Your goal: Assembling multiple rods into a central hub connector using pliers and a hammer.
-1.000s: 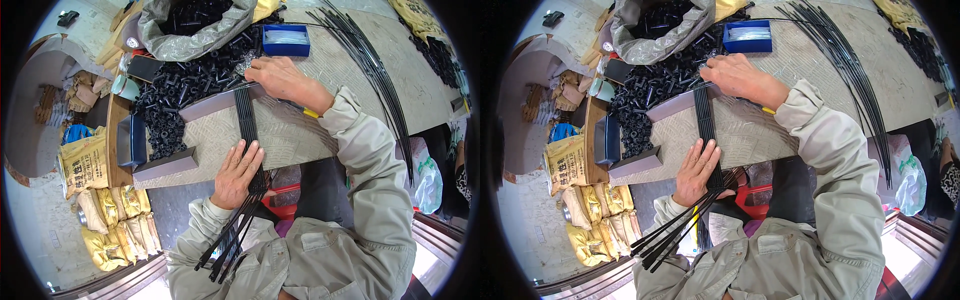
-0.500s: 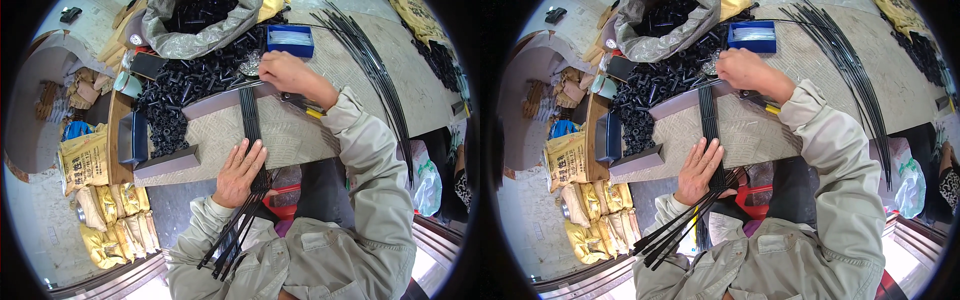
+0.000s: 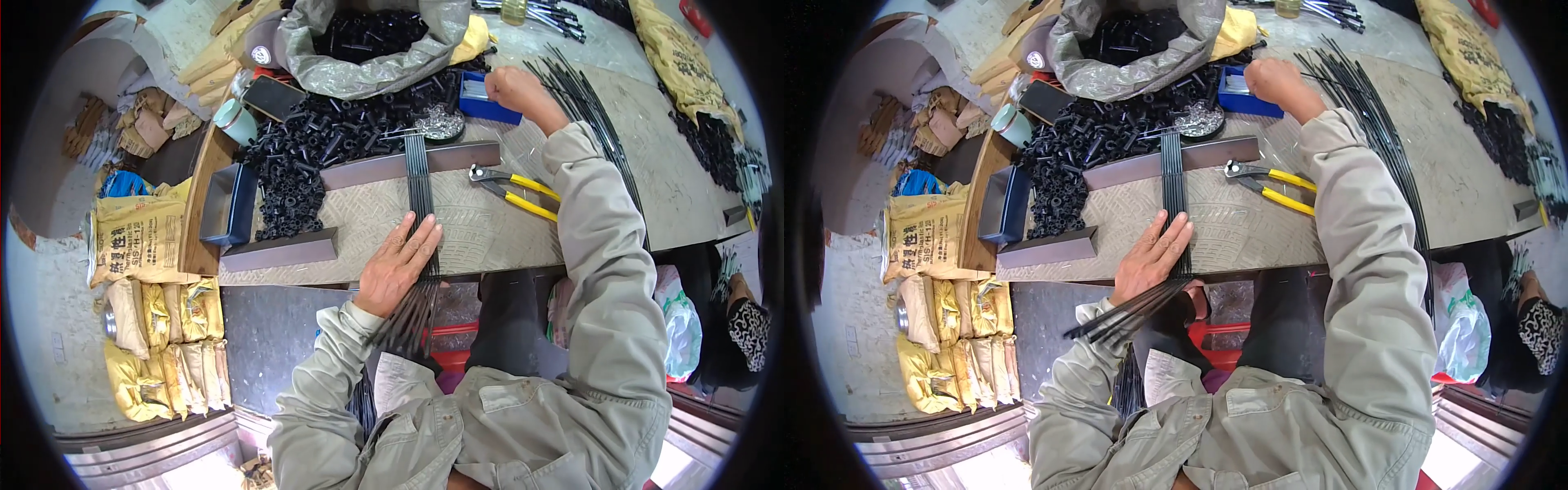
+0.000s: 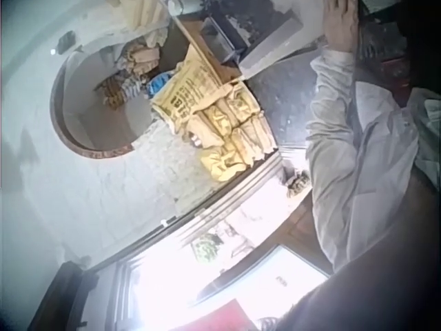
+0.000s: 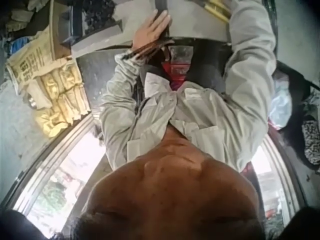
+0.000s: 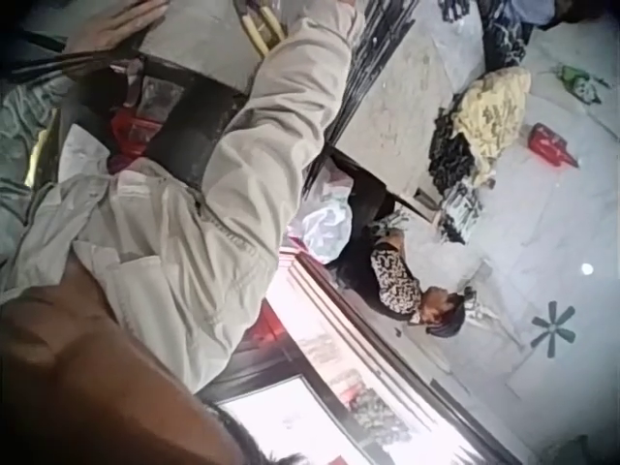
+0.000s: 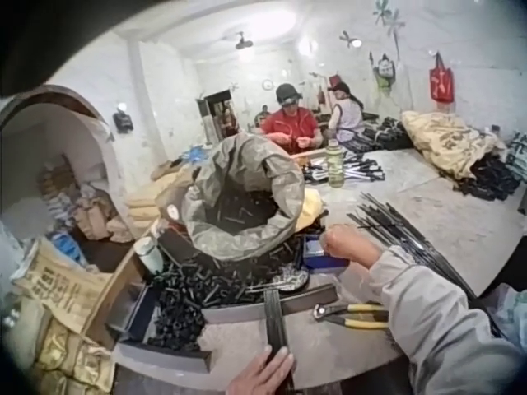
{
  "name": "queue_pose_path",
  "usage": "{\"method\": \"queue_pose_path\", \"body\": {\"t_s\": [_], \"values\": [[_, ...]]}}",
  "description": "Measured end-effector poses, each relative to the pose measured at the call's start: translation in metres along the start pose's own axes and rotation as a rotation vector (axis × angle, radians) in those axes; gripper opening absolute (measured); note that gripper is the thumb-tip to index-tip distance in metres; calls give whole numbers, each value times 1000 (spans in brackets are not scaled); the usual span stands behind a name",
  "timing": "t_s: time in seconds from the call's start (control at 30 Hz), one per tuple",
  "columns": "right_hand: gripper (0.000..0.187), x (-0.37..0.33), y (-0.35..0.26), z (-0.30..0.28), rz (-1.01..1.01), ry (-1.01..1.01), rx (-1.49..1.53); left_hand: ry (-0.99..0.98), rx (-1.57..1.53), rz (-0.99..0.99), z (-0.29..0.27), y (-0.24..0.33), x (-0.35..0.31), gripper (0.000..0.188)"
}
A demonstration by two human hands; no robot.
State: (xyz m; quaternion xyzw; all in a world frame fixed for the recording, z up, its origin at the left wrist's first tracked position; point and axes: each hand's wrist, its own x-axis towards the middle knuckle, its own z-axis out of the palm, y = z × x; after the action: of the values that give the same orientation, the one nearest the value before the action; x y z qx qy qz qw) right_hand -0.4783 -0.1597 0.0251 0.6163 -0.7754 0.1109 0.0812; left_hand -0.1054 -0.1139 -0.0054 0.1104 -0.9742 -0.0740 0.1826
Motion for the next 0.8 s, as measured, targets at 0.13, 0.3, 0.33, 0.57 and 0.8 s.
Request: {"method": "queue_pose_path", "body": {"t_s": [0.13,0.3,0.33,0.57,0.8], "values": [[5,2,-3,-3,-75,90,-27,22,43,37,4,-5,-5,73],[11,-22,7,-9,-135,276,-3,29,-23,86,17,-5,-2,74],[11,-31,-21,-15,-17,253,610,20,-33,71,12,-7,-5,77],[18,-192,-156,-146,-112,77,1244,107,-363,17,-27,7,-3,101],[20,-226,-197,-171,-566,619,366,185,-1353,-26,-117,55,19,34]]}}
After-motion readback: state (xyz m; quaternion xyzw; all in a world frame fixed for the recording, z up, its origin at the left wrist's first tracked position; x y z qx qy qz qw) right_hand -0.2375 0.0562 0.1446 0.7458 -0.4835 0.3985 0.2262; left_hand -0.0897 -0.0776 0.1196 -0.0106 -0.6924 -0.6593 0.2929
